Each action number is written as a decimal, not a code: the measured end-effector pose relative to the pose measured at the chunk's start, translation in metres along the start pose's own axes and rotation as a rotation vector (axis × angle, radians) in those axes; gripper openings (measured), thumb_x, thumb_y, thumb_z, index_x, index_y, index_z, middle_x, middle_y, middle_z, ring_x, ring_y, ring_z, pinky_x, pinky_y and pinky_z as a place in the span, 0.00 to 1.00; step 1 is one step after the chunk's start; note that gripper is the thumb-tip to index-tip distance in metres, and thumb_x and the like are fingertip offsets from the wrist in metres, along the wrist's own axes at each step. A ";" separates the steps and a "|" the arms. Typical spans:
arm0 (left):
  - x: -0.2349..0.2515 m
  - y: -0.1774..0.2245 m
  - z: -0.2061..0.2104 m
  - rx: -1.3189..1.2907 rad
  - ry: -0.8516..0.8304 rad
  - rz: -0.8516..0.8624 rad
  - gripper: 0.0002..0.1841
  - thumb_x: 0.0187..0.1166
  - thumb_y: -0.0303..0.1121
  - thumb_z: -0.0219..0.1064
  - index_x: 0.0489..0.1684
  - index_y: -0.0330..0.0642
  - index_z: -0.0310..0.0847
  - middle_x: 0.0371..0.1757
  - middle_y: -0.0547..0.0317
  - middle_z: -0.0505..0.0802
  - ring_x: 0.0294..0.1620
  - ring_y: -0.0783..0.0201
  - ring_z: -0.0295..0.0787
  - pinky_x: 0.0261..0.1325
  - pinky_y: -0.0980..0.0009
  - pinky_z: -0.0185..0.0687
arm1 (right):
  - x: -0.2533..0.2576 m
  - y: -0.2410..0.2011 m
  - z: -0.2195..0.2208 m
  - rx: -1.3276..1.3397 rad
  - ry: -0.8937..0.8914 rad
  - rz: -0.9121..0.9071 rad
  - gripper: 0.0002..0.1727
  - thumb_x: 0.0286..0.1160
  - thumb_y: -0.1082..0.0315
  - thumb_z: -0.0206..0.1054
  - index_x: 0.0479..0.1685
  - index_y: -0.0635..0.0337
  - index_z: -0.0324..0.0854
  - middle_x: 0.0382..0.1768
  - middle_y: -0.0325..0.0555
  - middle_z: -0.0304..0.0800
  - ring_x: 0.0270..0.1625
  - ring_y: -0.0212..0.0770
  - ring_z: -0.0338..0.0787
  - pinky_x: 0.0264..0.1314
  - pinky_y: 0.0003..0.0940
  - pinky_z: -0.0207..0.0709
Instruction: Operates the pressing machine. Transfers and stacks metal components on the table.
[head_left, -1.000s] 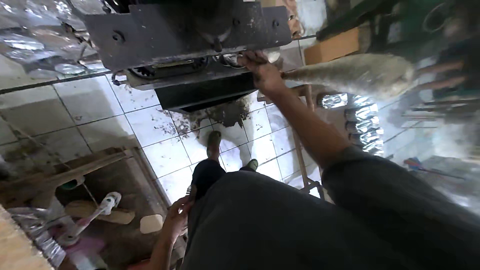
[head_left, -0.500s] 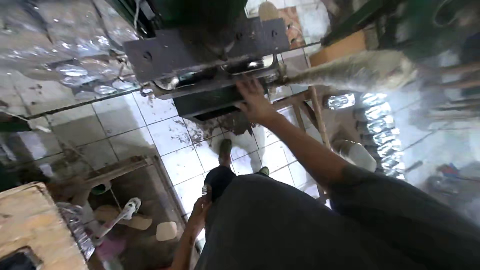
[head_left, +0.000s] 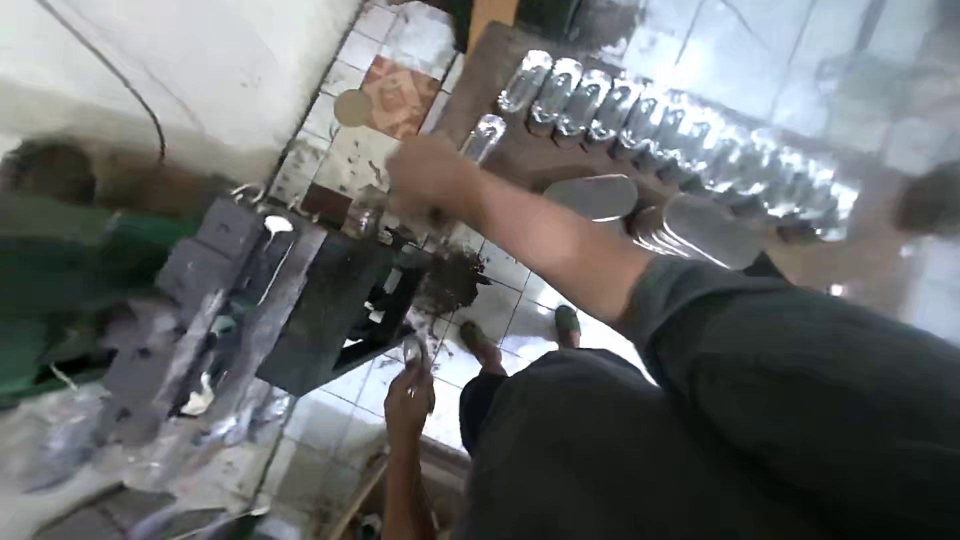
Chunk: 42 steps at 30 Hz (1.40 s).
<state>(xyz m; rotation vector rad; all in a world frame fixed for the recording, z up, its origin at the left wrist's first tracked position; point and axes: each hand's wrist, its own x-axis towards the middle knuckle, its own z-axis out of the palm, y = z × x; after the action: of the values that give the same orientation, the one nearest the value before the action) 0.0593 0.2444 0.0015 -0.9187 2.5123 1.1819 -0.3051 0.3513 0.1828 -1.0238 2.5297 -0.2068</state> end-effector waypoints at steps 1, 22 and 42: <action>0.026 0.032 0.001 0.023 -0.015 0.096 0.19 0.81 0.36 0.68 0.65 0.33 0.86 0.68 0.38 0.89 0.67 0.48 0.88 0.73 0.48 0.81 | -0.034 0.027 0.030 0.090 0.016 0.012 0.30 0.72 0.39 0.69 0.57 0.57 0.87 0.60 0.60 0.88 0.65 0.65 0.86 0.59 0.71 0.78; 0.350 0.329 0.131 0.772 -0.132 0.510 0.21 0.88 0.48 0.61 0.63 0.42 0.89 0.72 0.40 0.87 0.75 0.41 0.82 0.77 0.36 0.71 | -0.182 0.282 0.438 0.716 0.106 0.971 0.38 0.76 0.26 0.55 0.55 0.50 0.90 0.56 0.54 0.94 0.64 0.60 0.90 0.65 0.70 0.79; 0.165 0.438 0.171 0.666 -0.307 0.880 0.37 0.67 0.61 0.76 0.75 0.50 0.82 0.93 0.48 0.63 0.96 0.44 0.44 0.93 0.43 0.48 | -0.472 0.296 0.415 1.058 -0.388 0.752 0.37 0.88 0.47 0.59 0.89 0.61 0.64 0.77 0.68 0.78 0.79 0.65 0.78 0.84 0.64 0.65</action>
<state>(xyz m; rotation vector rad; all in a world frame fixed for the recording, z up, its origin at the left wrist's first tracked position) -0.3533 0.5109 0.0887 0.5344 2.7595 0.4580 -0.0121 0.8970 -0.1314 0.2738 1.8202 -0.8740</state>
